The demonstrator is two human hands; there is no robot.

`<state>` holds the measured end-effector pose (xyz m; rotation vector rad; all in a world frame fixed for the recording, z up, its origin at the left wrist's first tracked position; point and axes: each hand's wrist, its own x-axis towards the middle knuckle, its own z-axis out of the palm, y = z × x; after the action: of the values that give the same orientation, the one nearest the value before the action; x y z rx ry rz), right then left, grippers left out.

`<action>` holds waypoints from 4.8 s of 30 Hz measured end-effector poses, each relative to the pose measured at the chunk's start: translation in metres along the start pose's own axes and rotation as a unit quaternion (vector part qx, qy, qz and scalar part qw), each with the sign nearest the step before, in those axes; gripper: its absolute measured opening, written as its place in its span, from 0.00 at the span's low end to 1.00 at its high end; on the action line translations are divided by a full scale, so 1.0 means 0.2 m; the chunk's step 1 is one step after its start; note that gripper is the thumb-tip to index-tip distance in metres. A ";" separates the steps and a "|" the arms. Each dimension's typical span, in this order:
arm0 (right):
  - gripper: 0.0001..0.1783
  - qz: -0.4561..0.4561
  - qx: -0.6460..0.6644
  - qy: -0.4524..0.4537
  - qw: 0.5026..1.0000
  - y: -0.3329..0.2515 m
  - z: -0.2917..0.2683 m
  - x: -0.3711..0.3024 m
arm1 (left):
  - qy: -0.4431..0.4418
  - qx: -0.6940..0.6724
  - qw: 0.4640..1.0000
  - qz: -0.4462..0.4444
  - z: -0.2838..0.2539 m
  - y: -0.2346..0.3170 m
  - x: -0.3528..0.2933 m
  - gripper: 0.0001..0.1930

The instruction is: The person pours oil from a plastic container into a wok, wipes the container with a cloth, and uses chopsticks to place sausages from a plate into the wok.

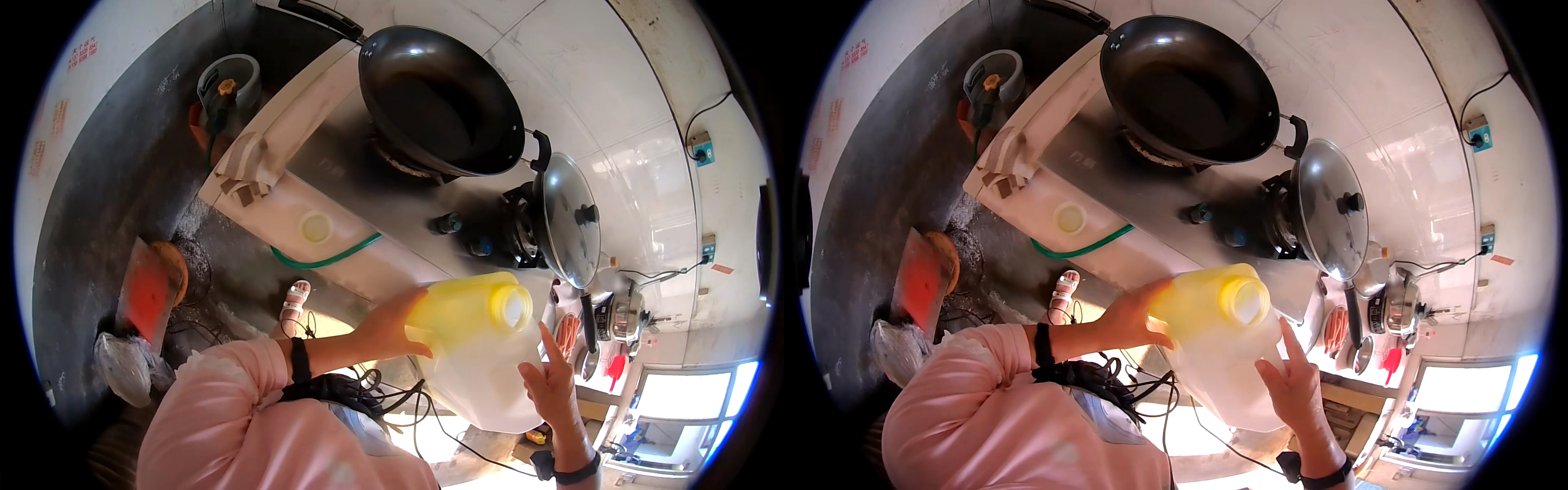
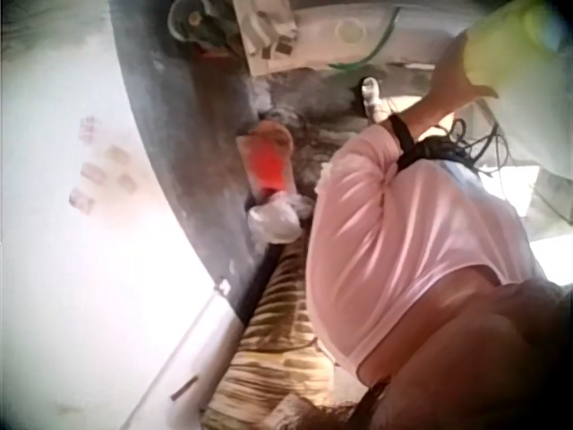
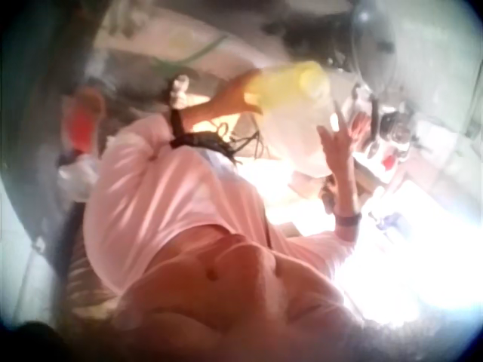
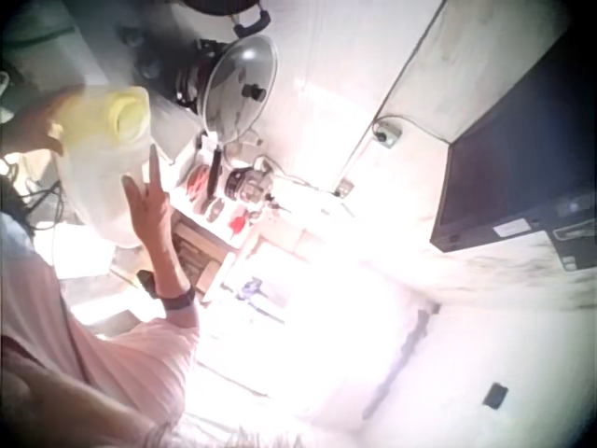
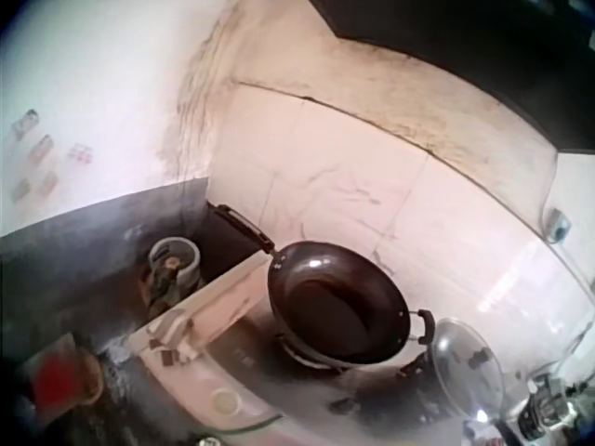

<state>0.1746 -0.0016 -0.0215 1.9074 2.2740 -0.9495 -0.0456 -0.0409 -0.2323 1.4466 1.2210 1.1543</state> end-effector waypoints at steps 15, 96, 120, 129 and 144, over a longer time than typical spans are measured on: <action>0.33 -0.062 -0.026 0.082 0.994 0.09 0.13 0.05 | 0.059 0.045 0.997 -0.004 -0.08 -0.06 -0.09 0.46; 0.37 -0.070 -0.012 0.050 0.996 0.06 0.08 0.01 | -0.222 0.125 0.952 0.172 -0.34 0.59 0.53 0.14; 0.37 -0.114 -0.005 0.072 0.991 0.06 0.10 0.05 | -0.064 -0.055 0.995 0.050 -0.64 0.16 -0.20 0.15; 0.36 -0.046 0.043 0.079 0.995 0.16 0.10 0.04 | 0.231 -0.377 0.871 -0.215 -1.37 -0.31 -0.41 0.20; 0.39 -0.037 0.005 0.109 0.993 0.17 0.11 0.05 | 0.476 0.326 0.802 -0.154 -1.65 -0.91 -0.25 0.28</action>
<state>0.1948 -0.0011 -0.0574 2.0364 2.4767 -0.7967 -0.4043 -0.0484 -0.3610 0.9901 2.6613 1.3226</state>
